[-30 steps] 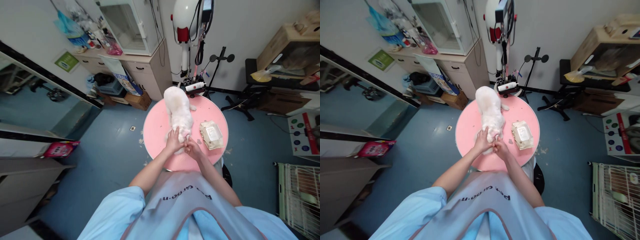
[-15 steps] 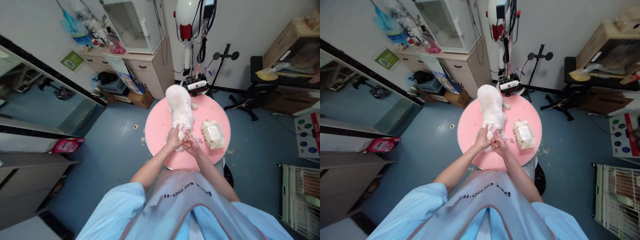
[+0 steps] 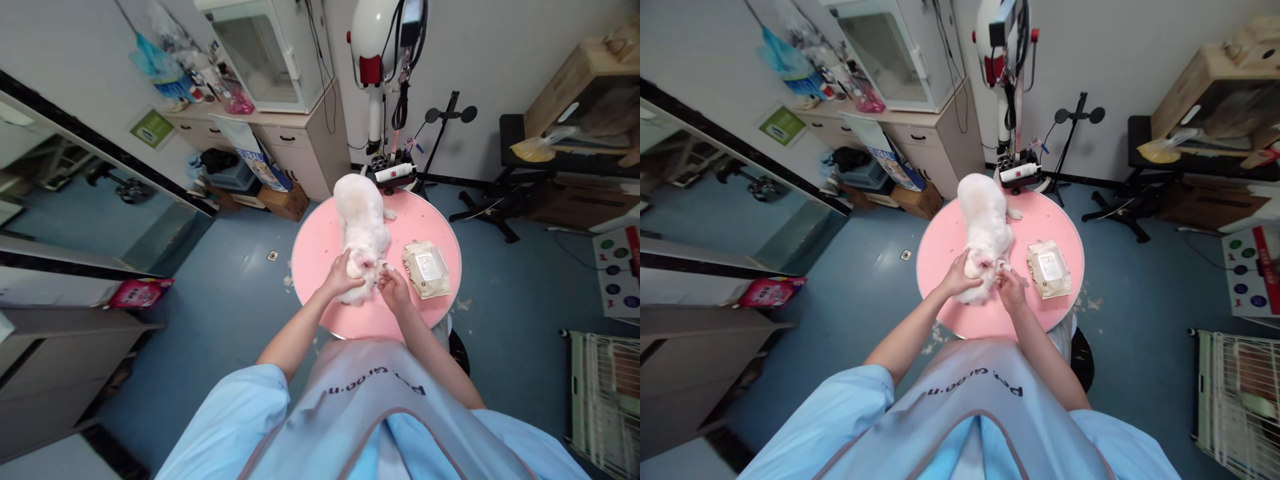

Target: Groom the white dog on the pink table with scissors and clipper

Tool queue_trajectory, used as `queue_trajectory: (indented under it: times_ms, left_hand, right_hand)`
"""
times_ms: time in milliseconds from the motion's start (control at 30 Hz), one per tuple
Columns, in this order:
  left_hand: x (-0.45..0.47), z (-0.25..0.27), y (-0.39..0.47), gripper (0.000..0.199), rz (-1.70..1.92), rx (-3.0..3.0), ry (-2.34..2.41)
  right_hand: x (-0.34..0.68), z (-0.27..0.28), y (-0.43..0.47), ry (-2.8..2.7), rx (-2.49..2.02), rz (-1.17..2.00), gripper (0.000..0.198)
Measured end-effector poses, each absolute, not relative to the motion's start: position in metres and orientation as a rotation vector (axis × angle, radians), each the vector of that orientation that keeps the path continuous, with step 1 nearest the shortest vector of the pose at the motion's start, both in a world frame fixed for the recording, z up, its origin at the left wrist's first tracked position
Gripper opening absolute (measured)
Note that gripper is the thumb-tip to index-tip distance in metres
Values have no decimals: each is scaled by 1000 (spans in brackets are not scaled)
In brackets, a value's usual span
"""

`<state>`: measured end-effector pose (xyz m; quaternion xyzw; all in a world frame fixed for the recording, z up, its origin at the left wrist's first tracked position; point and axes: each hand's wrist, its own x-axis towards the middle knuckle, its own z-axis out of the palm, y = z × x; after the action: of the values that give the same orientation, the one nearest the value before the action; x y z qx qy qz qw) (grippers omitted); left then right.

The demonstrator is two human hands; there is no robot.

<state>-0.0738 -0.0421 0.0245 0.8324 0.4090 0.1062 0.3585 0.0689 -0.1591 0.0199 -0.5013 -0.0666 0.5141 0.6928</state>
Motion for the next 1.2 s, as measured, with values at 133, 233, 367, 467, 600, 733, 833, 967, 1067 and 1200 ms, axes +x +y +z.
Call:
queue_trajectory:
  times_ms: [133,233,367,467,600,733,833,967,1067,1200]
  left_hand:
    - [-78,40,-40,114,152,2157,1068]
    - [-74,60,-53,98,247,2267,1244]
    - [-55,61,-74,37,399,2392,1275]
    - [-51,36,-68,38,356,2371,1366]
    - [-71,3,-38,70,379,2409,1314]
    - [-87,-5,-10,91,312,2410,1151]
    - [-85,2,-2,93,285,2417,1066]
    - [-74,14,-5,95,303,2418,1018]
    - [-68,19,-11,96,305,2415,1014]
    - [-62,27,-20,97,267,2406,1036]
  right_hand:
    - [55,13,-136,-375,-1352,808,35]
    - [40,4,-118,-504,-1391,754,39]
    - [30,-3,-109,-563,-1402,727,33]
    - [38,-8,-125,-562,-1480,732,23]
    - [64,-27,-189,-603,-1672,890,23]
    - [96,-40,-269,-625,-1998,1007,30]
    - [107,-29,-293,-897,-2401,717,46]
    - [87,-19,-258,-1379,-2501,483,43]
    - [65,-34,-218,-1530,-2445,699,31]
    - [63,-56,-201,-1359,-2394,807,7]
